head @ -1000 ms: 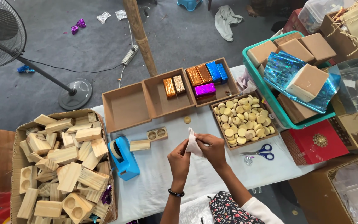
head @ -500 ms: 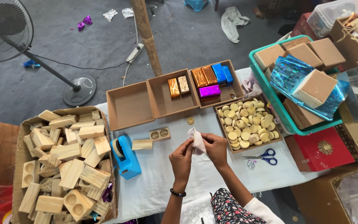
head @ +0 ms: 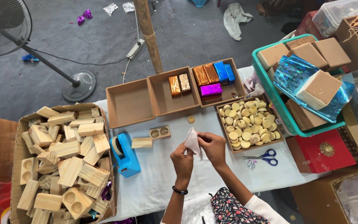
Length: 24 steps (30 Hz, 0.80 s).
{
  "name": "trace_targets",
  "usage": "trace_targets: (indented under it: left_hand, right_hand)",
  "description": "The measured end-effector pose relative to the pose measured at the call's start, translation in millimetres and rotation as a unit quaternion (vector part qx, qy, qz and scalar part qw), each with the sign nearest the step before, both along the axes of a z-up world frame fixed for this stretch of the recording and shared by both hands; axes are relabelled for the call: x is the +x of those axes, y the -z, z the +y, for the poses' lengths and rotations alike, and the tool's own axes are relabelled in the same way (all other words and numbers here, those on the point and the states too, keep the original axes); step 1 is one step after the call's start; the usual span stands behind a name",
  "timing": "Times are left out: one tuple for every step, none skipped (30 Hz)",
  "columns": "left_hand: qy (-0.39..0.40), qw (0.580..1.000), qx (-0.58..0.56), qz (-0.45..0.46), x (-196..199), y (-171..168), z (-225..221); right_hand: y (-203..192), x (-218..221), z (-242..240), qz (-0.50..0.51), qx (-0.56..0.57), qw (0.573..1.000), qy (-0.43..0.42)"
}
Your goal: Wiping and cleaning small round soap cakes with a cloth and placing them into a wooden holder.
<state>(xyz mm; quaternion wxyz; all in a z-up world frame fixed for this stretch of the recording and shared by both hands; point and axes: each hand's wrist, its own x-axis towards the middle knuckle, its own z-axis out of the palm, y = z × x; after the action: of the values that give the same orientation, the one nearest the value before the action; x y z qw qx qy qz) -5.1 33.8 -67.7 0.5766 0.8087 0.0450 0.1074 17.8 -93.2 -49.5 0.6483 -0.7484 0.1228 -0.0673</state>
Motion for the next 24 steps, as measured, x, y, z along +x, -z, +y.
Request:
trace_targets:
  left_hand:
    - [-0.003, 1.0, 0.0, 0.001, 0.2, -6.2, 0.7]
    - [0.005, 1.0, -0.011, -0.021, 0.4, -12.5, 1.4]
    - [0.013, 0.999, -0.02, -0.043, 0.5, -19.0, 3.0]
    - [0.01, 0.999, -0.019, -0.042, -0.7, -17.1, 6.3]
    - [0.008, 0.999, -0.028, 0.023, -0.5, -15.3, 8.5]
    - [0.008, 0.995, -0.037, 0.089, -0.5, -13.6, 10.6]
    - [0.006, 0.995, -0.038, 0.089, -0.8, -11.7, 11.5]
    - [0.001, 0.994, -0.027, 0.101, -1.1, -9.9, 12.3]
    - [-0.004, 0.993, -0.015, 0.114, -1.8, -8.3, 14.0]
    - [-0.005, 0.993, -0.015, 0.114, -2.5, -11.5, 15.3]
    - [0.011, 0.998, -0.021, 0.061, -3.5, -14.7, 16.8]
    - [0.028, 0.999, -0.028, 0.009, -4.5, -18.0, 18.2]
    - [0.028, 0.999, -0.028, 0.008, -4.9, -17.2, 18.3]
    - [0.023, 0.999, -0.035, 0.007, -5.4, -16.5, 18.4]
    - [0.018, 0.999, -0.042, 0.005, -5.7, -15.7, 18.3]
    - [0.019, 0.999, -0.042, 0.005, -5.7, -14.4, 18.2]
    - [0.021, 0.997, -0.041, 0.056, -6.5, -13.0, 18.4]
    - [0.023, 0.993, -0.04, 0.106, -7.2, -11.3, 18.5]
    - [0.025, 0.993, -0.04, 0.108, -9.7, -9.0, 19.1]
    - [0.02, 0.991, -0.039, 0.13, -12.2, -6.6, 19.6]
    - [0.015, 0.988, -0.038, 0.151, -14.3, -4.4, 20.6]
    - [0.017, 0.988, -0.038, 0.152, -16.9, -4.3, 21.3]
    - [0.027, 0.992, -0.036, 0.121, -19.1, -4.6, 22.7]
    - [0.037, 0.995, -0.033, 0.09, -21.4, -5.0, 24.0]
  right_hand:
    - [3.5, 2.0, -1.0, 0.001, 0.0, 1.0, -0.003]
    - [6.9, 3.9, -1.9, 0.037, 0.074, 0.997, -0.015]
    - [10.5, 5.8, -2.0, 0.073, 0.148, 0.986, -0.027]
    - [4.8, 2.8, 0.6, 0.073, 0.148, 0.986, -0.029]
    - [-1.3, 0.9, 1.9, -0.021, 0.029, 0.999, -0.033]
    - [-7.5, -1.1, 3.2, -0.116, -0.091, 0.988, -0.035]
    - [-8.3, -1.9, 1.6, -0.117, -0.092, 0.988, -0.036]
    - [-9.2, -2.6, 0.0, -0.187, -0.18, 0.964, -0.058]
    - [-10.0, -3.7, -0.7, -0.255, -0.264, 0.927, -0.079]
    - [-8.4, -4.2, 1.2, -0.255, -0.264, 0.927, -0.08]
    - [-6.7, -5.0, 3.3, -0.167, -0.16, 0.971, -0.058]
    - [-5.1, -5.9, 5.3, -0.076, -0.053, 0.995, -0.036]
    - [5.9, -4.4, 3.4, -0.076, -0.053, 0.995, -0.036]
    - [16.8, -3.0, 1.4, 0.01, 0.052, 0.997, -0.049]
    - [27.8, -1.6, -0.8, 0.096, 0.156, 0.981, -0.06]
    - [22.5, -5.0, -1.2, 0.096, 0.156, 0.981, -0.059]
    - [17.5, -9.0, -1.3, -0.053, -0.02, 0.995, -0.077]
    - [12.7, -12.8, -1.5, -0.199, -0.196, 0.956, -0.089]
    - [12.0, -15.6, -2.4, -0.197, -0.197, 0.956, -0.088]
    - [11.4, -18.4, -3.3, -0.232, -0.253, 0.934, -0.103]
    - [10.6, -20.6, -3.7, -0.266, -0.308, 0.906, -0.118]
    - [12.5, -21.8, -2.5, -0.265, -0.309, 0.906, -0.117]
    - [14.2, -22.6, -0.6, -0.12, -0.158, 0.975, -0.097]
    - [15.6, -23.5, 1.2, 0.031, 0.0, 0.997, -0.074]
